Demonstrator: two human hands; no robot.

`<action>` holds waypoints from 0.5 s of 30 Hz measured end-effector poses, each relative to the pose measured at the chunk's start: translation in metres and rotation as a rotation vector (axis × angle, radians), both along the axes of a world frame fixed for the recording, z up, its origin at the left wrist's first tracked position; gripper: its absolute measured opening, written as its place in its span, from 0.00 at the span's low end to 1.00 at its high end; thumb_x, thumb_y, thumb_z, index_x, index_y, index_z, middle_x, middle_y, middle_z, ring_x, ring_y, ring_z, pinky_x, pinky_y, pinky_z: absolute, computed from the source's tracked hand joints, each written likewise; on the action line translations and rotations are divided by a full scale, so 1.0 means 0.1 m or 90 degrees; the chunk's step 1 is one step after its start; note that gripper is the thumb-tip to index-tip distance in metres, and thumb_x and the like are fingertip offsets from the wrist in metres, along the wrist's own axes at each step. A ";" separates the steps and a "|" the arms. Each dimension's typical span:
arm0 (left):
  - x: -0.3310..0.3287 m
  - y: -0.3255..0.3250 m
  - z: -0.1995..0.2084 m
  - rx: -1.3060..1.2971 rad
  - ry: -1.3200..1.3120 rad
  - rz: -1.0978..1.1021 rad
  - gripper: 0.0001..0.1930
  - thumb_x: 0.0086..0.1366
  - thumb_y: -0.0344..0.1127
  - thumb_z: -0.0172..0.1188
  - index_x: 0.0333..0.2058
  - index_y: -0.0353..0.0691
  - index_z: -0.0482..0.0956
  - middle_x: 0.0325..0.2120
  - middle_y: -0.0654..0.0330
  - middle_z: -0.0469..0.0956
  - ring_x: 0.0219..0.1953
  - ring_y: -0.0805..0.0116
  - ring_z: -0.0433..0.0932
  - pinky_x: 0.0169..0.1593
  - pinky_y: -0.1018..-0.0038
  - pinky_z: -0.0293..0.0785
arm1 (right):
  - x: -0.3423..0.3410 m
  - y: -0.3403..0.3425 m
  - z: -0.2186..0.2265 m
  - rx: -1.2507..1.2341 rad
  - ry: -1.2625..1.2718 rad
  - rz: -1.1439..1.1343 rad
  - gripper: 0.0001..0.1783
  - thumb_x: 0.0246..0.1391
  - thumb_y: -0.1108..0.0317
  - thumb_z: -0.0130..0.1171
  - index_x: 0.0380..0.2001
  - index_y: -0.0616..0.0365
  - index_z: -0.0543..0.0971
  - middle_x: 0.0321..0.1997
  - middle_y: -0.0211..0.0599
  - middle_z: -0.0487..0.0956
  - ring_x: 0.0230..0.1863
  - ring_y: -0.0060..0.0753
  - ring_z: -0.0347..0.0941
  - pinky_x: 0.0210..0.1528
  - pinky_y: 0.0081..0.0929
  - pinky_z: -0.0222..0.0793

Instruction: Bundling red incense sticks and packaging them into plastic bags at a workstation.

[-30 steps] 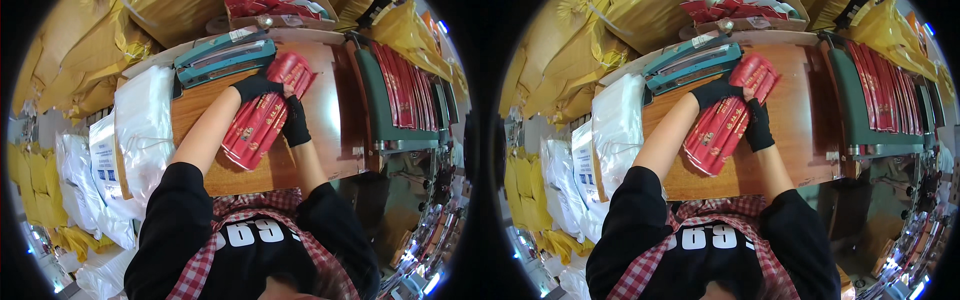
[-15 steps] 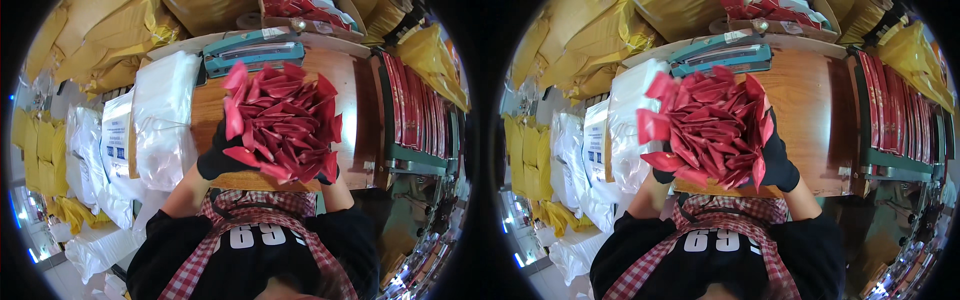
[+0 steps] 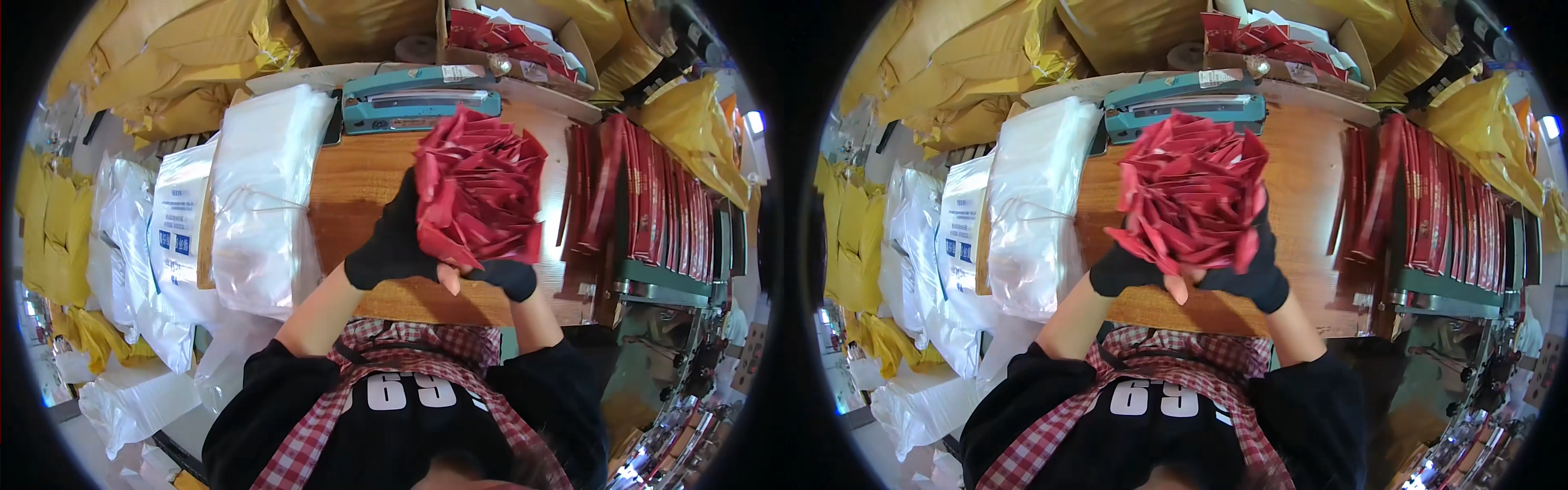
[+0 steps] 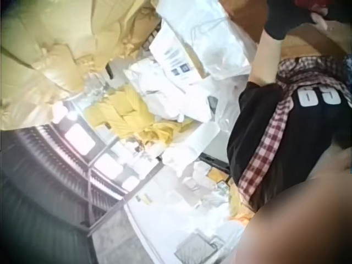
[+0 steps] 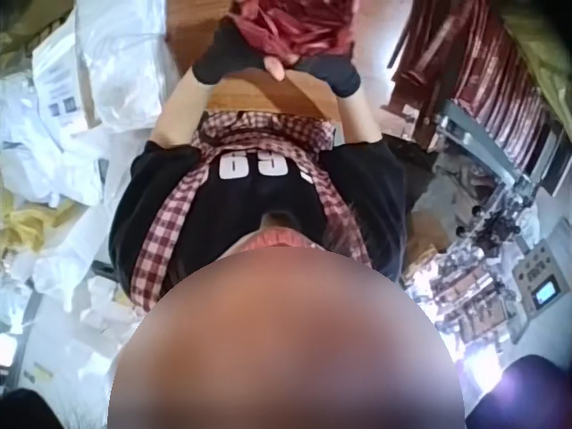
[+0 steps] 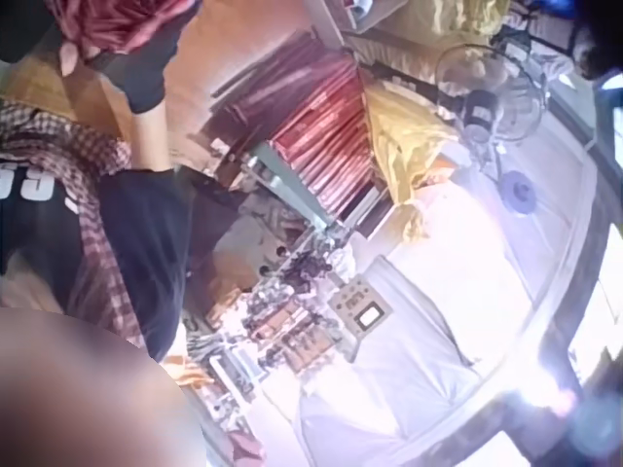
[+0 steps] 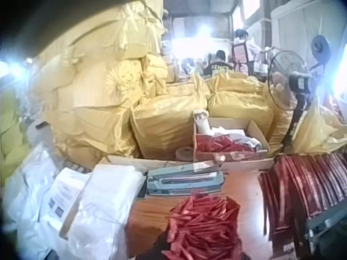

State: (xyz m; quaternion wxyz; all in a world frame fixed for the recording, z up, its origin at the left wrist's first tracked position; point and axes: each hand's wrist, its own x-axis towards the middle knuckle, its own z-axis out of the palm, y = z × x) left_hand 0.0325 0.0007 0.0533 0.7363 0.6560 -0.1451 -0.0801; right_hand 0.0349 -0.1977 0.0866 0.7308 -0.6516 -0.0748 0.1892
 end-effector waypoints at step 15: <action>-0.80 0.39 -0.15 -0.403 0.417 -0.084 0.45 0.51 0.52 0.69 0.61 0.36 0.59 0.55 0.56 0.69 0.55 0.63 0.71 0.57 0.67 0.68 | -0.31 0.64 -0.14 0.224 0.046 -0.147 0.46 0.43 0.68 0.60 0.66 0.56 0.54 0.67 0.42 0.58 0.66 0.36 0.56 0.66 0.32 0.49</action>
